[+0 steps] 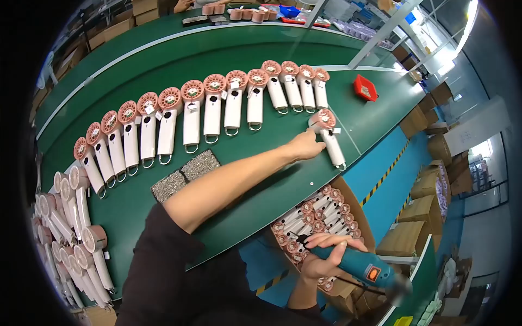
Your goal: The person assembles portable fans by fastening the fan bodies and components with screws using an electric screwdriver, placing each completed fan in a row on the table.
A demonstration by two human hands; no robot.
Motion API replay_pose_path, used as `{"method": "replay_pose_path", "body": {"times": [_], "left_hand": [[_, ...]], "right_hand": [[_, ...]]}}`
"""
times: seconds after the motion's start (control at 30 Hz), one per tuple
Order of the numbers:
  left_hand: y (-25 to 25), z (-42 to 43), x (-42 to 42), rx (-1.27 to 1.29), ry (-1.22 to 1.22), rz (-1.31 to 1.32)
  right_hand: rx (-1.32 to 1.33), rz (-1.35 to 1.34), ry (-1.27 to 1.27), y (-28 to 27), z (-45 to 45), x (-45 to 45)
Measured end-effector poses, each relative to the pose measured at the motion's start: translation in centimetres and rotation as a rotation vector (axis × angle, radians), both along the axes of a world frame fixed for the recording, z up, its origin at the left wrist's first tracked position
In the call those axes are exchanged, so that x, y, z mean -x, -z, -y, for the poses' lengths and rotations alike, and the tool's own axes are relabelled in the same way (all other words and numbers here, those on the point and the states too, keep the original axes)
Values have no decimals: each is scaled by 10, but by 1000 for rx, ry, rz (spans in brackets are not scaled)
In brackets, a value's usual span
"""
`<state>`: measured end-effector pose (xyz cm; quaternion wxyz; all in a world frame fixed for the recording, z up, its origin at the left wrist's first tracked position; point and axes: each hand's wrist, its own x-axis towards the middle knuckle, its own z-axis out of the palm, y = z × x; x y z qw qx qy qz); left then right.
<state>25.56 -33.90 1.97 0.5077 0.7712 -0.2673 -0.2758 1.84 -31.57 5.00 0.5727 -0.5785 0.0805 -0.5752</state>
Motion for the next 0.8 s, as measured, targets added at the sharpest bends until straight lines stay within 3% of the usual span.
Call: {"method": "replay_pose_path", "body": {"times": [0.13,0.23,0.33,0.43,0.5,0.57,0.63,0.73,0.8], "left_hand": [[7,-62,-1,-106,1,121],[-1,-140,8,-33,-49,287],[-29,-239,23,-18,-175,343],[-65,-345,49,-37,-384,288],[-56,-408,57,-22,-637,432],[-80,-461,85,-31,-783,304],[-87,-493,122,78,-979,309],[-83,-529,173,43,-1127,358],[-79,-547,201,-94,-1303,362]], "right_hand": [[-95,2,-57,-1,-10,-8],[-232,14,-162,0,-19,-16],[-140,70,-262,8,-22,-30],[-82,23,-306,13,-42,-49],[-109,-22,-352,17,-53,-60],[-130,-69,-359,15,-69,-67],[-89,-114,-403,22,-71,-73],[36,-71,-318,15,-89,-84],[-19,-60,-289,8,-103,-86]]}}
